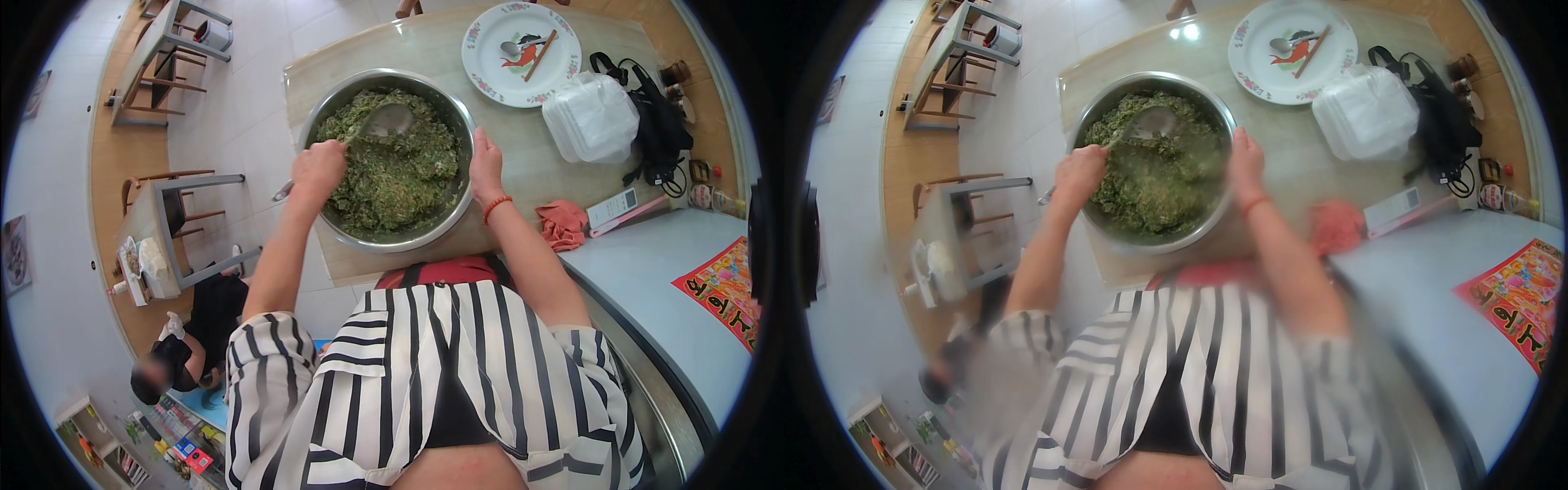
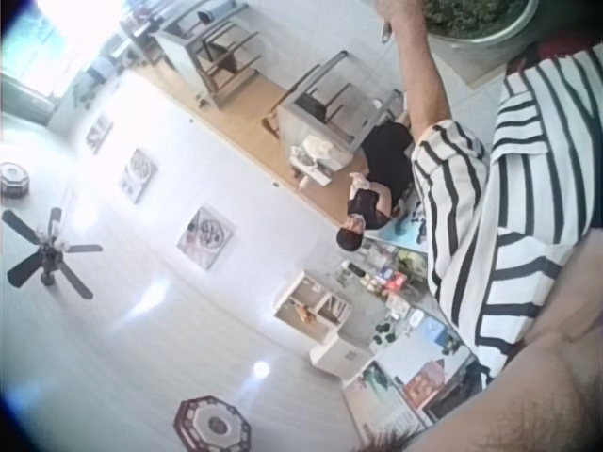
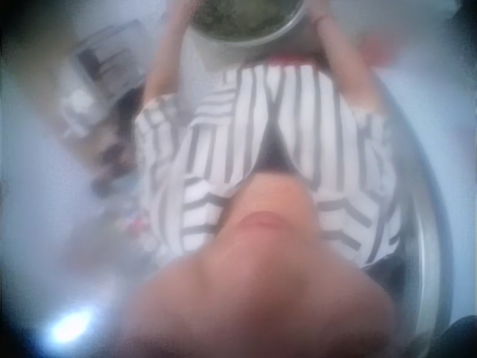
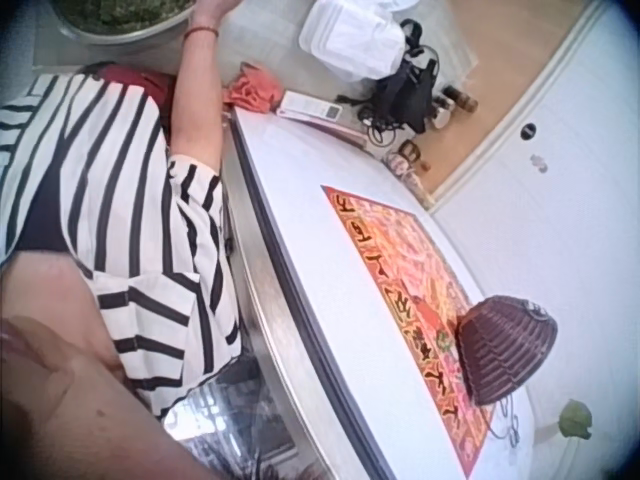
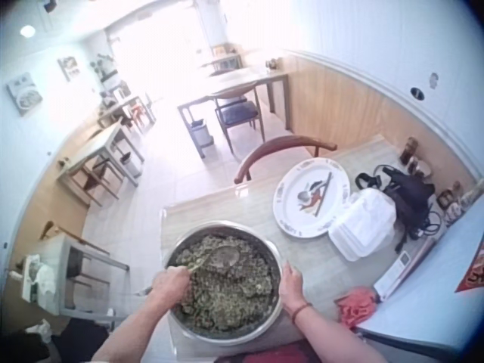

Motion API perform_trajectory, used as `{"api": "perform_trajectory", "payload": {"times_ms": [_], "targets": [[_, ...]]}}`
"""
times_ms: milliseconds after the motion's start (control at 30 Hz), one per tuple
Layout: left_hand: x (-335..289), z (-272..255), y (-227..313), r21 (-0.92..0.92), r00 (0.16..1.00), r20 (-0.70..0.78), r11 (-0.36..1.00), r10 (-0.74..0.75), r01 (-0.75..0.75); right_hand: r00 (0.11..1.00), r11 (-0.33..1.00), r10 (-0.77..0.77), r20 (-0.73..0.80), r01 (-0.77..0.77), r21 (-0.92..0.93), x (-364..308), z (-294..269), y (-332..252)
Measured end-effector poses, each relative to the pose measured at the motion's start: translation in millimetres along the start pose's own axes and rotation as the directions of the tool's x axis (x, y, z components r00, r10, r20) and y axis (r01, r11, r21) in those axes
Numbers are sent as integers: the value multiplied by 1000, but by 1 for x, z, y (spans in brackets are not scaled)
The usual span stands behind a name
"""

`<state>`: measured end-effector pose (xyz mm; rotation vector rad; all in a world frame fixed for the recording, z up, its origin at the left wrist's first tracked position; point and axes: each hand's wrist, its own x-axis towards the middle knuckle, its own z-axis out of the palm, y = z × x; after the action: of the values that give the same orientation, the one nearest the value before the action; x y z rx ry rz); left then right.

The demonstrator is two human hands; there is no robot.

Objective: The person mixes a large bowl of green chopped food using a large metal spoon, repeatedly stirring the contents.

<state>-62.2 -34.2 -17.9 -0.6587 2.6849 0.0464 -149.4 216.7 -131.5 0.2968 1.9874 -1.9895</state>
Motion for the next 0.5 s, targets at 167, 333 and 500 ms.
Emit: {"api": "perform_trajectory", "payload": {"times_ms": [167, 333, 500], "targets": [[-58, -25, 20, 52, 997, 81, 998, 19, -23, 999, 997, 48, -15, -49, -52, 1, -1, 2], [-44, 21, 46, 65, 972, 96, 973, 216, -222, 1000, 998, -7, -18, 6, -70, 4, 1, 4], [-7, -3, -3, 77, 977, -196, 995, 81, -67, 996, 998, -57, -69, 55, -25, 0, 1, 2]]}}
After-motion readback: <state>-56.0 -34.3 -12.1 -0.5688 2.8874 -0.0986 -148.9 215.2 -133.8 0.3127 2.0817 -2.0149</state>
